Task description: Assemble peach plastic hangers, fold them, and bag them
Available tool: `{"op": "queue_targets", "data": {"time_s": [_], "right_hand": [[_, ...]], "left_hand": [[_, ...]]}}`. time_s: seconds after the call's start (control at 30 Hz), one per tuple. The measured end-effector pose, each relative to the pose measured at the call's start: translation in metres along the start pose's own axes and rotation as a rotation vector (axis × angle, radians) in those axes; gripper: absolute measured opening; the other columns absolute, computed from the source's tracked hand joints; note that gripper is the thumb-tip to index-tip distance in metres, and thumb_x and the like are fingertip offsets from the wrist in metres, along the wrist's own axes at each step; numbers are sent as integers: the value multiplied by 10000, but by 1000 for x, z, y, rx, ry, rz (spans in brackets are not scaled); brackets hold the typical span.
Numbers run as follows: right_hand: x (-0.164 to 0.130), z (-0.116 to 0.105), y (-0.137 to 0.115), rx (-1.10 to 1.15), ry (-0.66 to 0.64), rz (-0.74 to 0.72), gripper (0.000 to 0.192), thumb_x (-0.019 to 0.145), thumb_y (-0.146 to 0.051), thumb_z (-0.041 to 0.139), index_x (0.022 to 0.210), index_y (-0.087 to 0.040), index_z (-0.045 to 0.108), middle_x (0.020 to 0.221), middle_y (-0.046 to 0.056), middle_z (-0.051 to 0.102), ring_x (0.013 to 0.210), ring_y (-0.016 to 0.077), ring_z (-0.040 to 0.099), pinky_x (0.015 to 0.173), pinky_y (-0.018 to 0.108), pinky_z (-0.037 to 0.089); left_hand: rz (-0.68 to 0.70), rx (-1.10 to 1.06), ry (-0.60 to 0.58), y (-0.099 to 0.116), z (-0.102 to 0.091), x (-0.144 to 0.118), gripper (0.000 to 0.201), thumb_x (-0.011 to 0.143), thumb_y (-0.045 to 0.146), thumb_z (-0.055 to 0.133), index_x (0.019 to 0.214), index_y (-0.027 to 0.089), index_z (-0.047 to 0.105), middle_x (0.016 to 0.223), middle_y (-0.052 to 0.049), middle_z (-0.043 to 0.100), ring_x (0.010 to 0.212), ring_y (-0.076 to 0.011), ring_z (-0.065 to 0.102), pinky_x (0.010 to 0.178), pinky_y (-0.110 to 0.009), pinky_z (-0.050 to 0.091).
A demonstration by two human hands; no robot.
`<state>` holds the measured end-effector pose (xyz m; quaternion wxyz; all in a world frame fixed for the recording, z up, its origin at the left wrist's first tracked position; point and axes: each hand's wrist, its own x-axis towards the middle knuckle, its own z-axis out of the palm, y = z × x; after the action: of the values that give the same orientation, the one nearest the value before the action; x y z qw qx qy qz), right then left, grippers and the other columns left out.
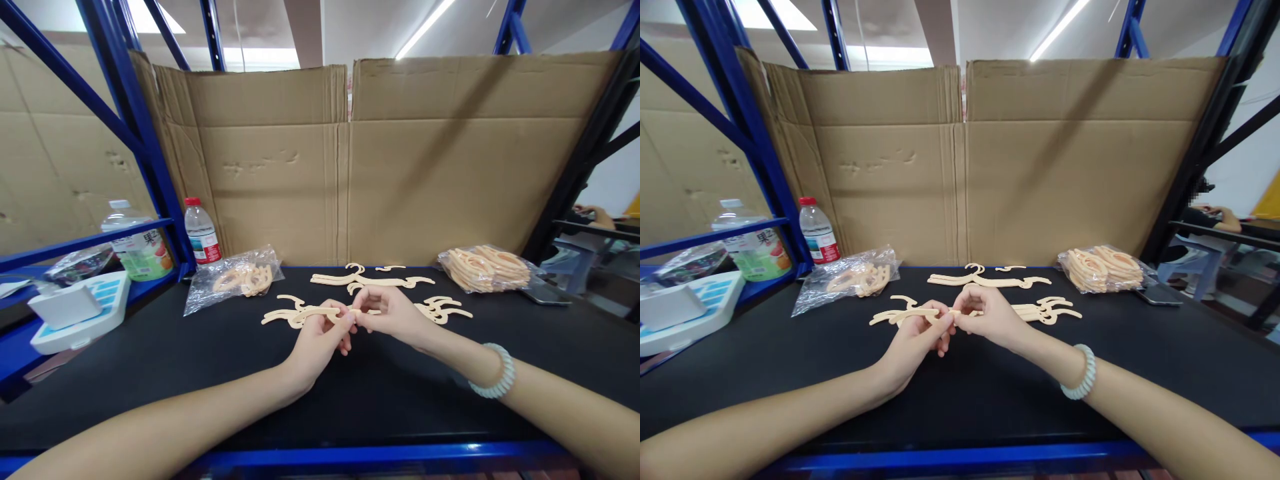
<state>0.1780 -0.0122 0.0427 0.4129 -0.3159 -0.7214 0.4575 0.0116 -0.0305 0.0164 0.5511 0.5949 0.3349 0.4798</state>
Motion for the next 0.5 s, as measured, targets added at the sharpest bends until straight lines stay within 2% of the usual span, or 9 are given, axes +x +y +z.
{"op": "queue_targets", "data": {"time_s": [0.07, 0.13, 0.2, 0.27, 0.33, 0.4, 0.5], "right_hand": [[5, -9, 2, -16, -84, 29, 278, 749, -407, 704, 797, -154, 600, 718, 15, 632, 656, 127, 589, 595, 257, 482], [15, -25, 8, -102, -108, 32, 294, 797, -435, 648, 838, -145, 624, 758, 31, 651, 682, 134, 604, 638, 273, 496], [27, -46, 16, -393, -47, -9, 262, 875, -392, 549, 879, -144, 635, 798, 46, 672, 690, 138, 615, 661, 280, 500], [36, -69, 27, -886, 25, -64, 171, 896, -250, 501, 897, -152, 641, 829, 50, 681, 734, 146, 619, 690, 274, 486], [41, -87, 39, -1096, 60, -70, 144, 832, -106, 523, 893, -138, 649, 885, 84, 677, 828, 187, 613, 762, 310, 463], [42, -98, 51, -1171, 54, -57, 165, 795, -48, 535, 878, -126, 655, 908, 109, 668, 872, 216, 604, 789, 329, 445], [40, -103, 64, -1240, 20, -40, 110, 806, -74, 568, 845, -133, 652, 885, 98, 654, 836, 211, 605, 752, 304, 443]], "left_hand": [[13, 13, -14, 3, -1, 1, 350, 803, 476, 645, 812, 162, 491, 686, 20, 570, 504, -72, 506, 478, -196, 423], [-2, 9, -29, 8, -4, 3, 348, 804, 473, 642, 802, 170, 470, 703, 12, 592, 508, -76, 519, 477, -197, 429], [-30, 5, -32, 13, -8, 5, 340, 802, 455, 647, 806, 176, 455, 715, 8, 609, 513, -78, 528, 479, -196, 432], [-38, 22, -28, 17, -15, 6, 328, 785, 422, 672, 806, 177, 454, 685, 17, 603, 512, -81, 527, 482, -198, 433], [-42, 55, -30, 20, -24, 7, 320, 758, 393, 699, 811, 170, 477, 651, 25, 587, 517, -86, 526, 492, -203, 436], [-63, 94, -13, 20, -35, 7, 315, 747, 390, 707, 834, 156, 516, 640, 27, 572, 519, -85, 518, 496, -207, 433], [-96, 114, 57, 18, -49, 7, 317, 735, 382, 721, 859, 144, 552, 629, 35, 552, 521, -80, 497, 498, -203, 414]]}}
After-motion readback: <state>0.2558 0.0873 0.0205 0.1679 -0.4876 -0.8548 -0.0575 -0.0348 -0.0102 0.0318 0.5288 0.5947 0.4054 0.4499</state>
